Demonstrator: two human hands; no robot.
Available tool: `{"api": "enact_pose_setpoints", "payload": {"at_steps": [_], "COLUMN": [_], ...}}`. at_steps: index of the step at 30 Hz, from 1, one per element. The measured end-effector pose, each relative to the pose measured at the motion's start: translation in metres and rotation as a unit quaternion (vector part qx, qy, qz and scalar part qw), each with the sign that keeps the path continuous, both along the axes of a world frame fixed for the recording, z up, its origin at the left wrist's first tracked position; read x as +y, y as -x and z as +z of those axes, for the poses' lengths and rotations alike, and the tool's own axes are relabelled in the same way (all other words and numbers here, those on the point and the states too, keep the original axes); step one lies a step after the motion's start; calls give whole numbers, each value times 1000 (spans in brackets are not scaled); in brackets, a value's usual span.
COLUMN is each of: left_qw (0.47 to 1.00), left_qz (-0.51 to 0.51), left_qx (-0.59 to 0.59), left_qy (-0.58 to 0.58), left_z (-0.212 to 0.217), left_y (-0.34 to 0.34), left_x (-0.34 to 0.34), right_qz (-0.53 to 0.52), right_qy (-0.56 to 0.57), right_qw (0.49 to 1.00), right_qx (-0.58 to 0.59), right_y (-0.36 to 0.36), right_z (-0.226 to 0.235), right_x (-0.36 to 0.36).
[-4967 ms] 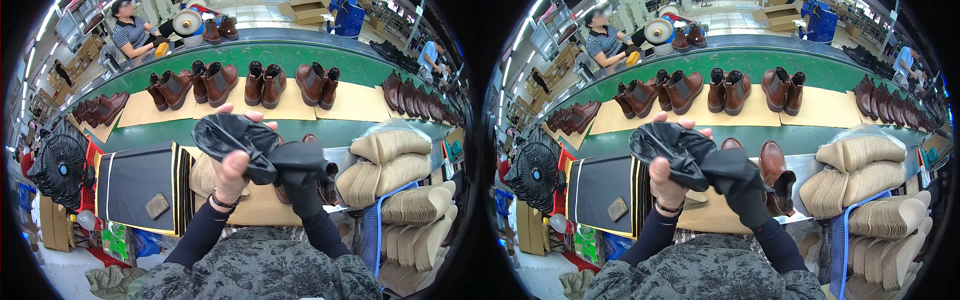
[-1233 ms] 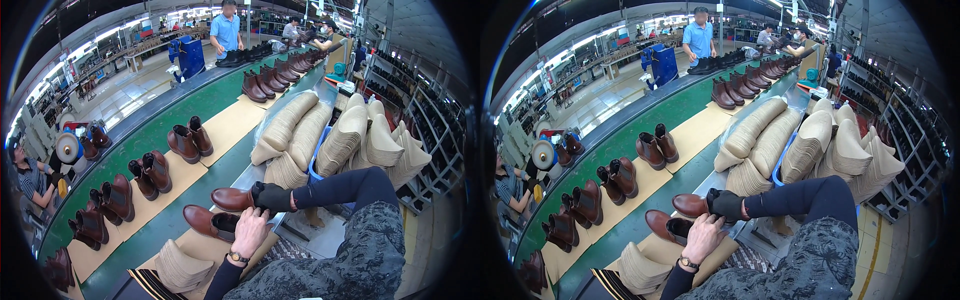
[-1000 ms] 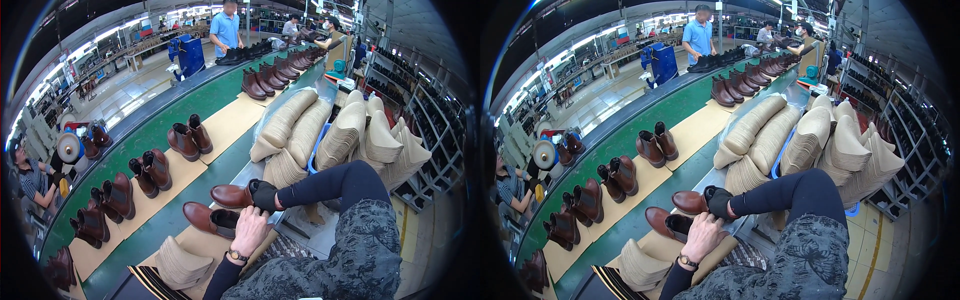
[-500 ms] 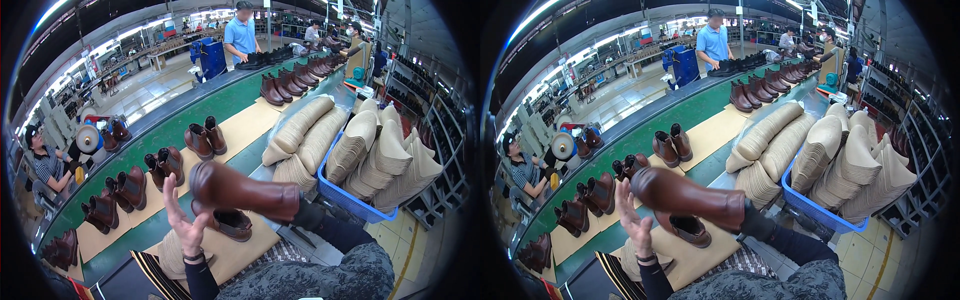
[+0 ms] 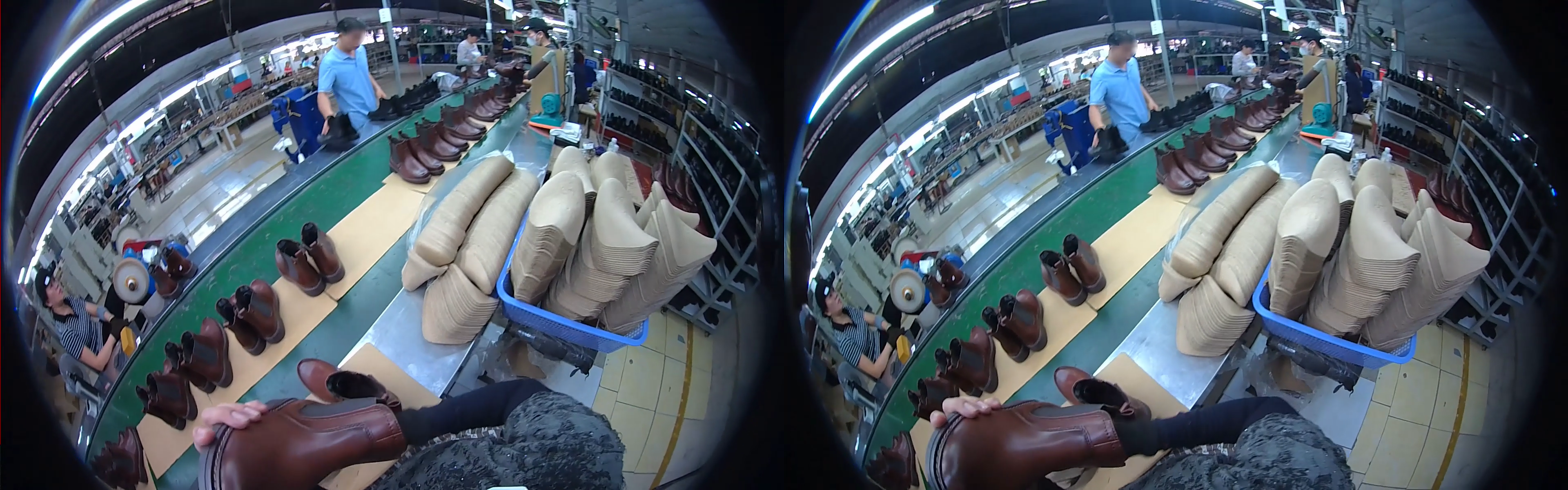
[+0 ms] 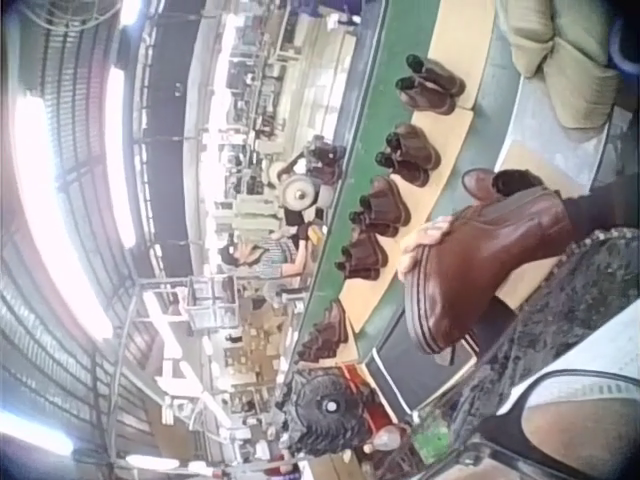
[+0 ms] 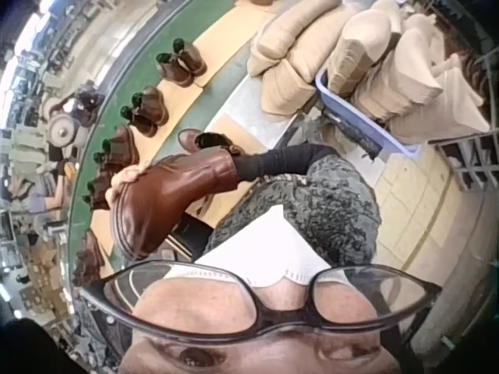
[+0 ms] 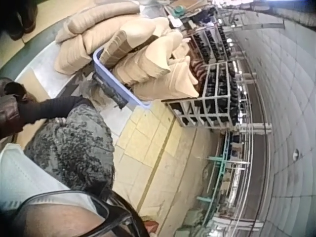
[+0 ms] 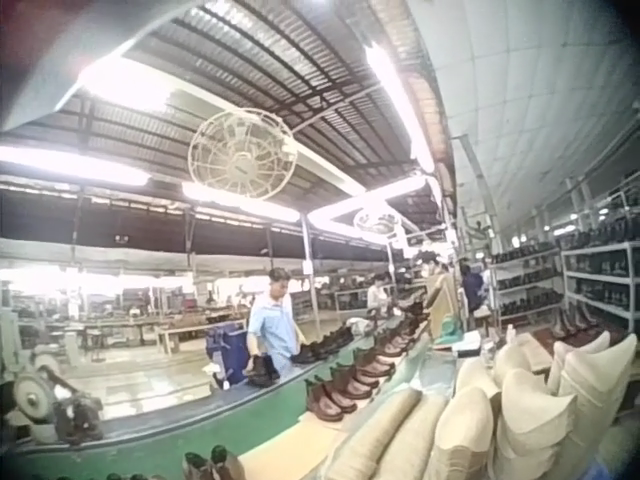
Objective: Inspecting and organizing shoe components and finished boots at a factory conveyor belt.
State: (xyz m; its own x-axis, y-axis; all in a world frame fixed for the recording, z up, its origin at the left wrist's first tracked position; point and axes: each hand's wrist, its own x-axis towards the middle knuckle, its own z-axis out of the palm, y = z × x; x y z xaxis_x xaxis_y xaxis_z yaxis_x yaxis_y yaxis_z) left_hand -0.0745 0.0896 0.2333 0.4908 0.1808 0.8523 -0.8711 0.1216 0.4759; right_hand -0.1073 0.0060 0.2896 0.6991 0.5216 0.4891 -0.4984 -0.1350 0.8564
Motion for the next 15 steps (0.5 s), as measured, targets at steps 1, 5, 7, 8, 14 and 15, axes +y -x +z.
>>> {"api": "enact_pose_setpoints", "payload": {"at_steps": [1,5,7,8,14,15], "left_qw": [999,990,990,990,987,987], "left_qz": [-33,-114,-124,-123,-149,-151], "left_qx": [16,55,49,44,50,54], "left_qy": [-19,-63,-55,-49,-27,-20], "left_z": [-5,14,26,30,40,38], "left_y": [7,-4,-8,-5,-4,-2], "left_x": [16,33,22,21,6,6], "right_qz": [-18,-81,-94,-94,-148,-163], "right_qy": [-10,-44,-52,-55,6,46], "right_qw": [1000,994,992,990,982,979], "right_qx": [-14,-51,-72,-84,-113,-116], "right_y": [4,61,46,33,12,5], "right_z": [-19,-76,-64,-52,-39,-36], "right_x": [-1,54,50,35,22,22]}}
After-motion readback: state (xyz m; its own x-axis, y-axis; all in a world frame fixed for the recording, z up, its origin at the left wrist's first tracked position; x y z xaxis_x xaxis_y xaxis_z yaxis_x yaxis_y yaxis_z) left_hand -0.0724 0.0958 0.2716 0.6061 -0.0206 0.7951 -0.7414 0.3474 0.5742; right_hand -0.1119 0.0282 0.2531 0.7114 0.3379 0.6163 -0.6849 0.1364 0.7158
